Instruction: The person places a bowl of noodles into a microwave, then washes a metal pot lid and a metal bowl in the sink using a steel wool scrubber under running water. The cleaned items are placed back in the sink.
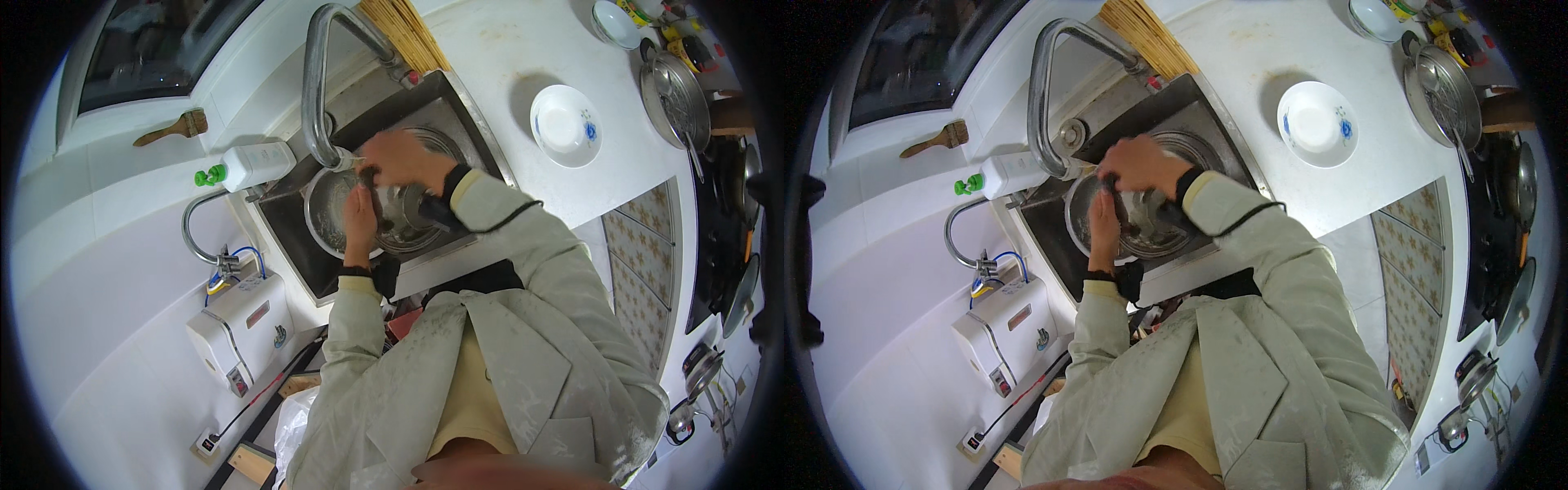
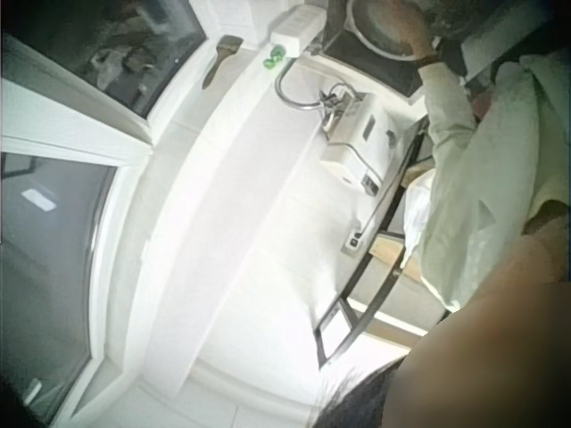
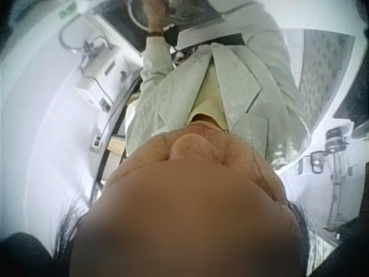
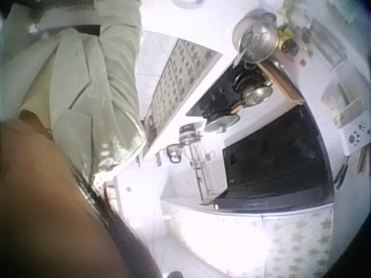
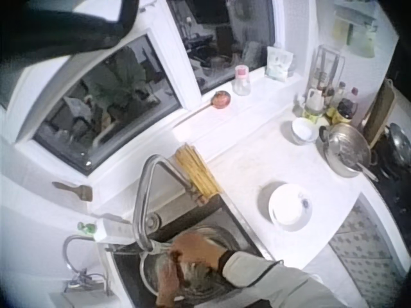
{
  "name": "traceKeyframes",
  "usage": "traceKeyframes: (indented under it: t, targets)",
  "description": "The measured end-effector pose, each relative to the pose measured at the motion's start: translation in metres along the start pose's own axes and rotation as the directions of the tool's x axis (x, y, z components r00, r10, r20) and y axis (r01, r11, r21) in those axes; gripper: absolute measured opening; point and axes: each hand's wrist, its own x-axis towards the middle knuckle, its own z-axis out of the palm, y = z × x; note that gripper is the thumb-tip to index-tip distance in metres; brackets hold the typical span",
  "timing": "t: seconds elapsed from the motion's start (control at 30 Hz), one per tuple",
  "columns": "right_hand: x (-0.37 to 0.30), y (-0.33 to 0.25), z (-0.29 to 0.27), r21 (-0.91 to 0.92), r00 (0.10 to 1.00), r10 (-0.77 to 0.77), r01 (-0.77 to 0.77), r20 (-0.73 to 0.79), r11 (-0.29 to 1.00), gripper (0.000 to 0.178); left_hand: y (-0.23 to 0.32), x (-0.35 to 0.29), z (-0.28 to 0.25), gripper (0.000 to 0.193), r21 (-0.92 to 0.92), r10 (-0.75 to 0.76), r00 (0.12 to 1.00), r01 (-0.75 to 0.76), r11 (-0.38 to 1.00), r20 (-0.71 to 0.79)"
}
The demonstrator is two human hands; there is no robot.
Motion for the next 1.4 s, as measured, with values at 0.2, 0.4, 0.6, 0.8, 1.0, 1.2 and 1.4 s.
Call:
traceKeyframes:
  t: [0.2,0.4,0.6,0.8,1.0,1.2,1.4]
  targets:
    - [-0.004,0.035,0.017,0.135,0.929,0.126,-0.083,-0.349,0.987,0.03,-0.01,-0.012,-0.015,0.041,-0.218,-0.253,0.967,0.247,0.944,0.0]
    - [-0.047,0.121,0.049,0.694,0.852,0.523,-0.352,-0.041,0.628,0.035,-0.021,-0.02,-0.019,0.041,-0.436,-0.243,0.957,0.153,0.887,-0.159]
    - [-0.067,0.122,0.078,0.849,0.758,0.649,-0.299,-0.066,0.436,0.035,-0.015,-0.016,-0.02,0.038,-0.577,-0.242,0.942,0.067,0.814,-0.233]
    - [-0.066,0.116,0.047,0.52,0.841,0.458,-0.266,-0.286,0.812,0.028,-0.037,-0.015,-0.049,0.028,-0.302,-0.402,0.915,0.38,0.874,-0.013]
    - [-0.058,0.102,0.026,0.561,0.898,0.399,-0.236,-0.186,0.794,0.026,-0.052,0.019,-0.07,0.02,-0.363,-0.221,0.974,0.225,0.904,0.054]
    - [-0.059,0.097,0.009,0.424,0.913,0.256,-0.105,-0.317,0.899,0.019,-0.021,0.037,-0.069,0.022,-0.253,-0.161,0.978,0.189,0.949,0.13]
    - [-0.051,0.114,0.007,0.586,0.94,0.319,-0.192,-0.119,0.787,0.024,-0.007,0.036,-0.052,0.033,-0.207,-0.16,0.986,0.148,0.967,-0.043]
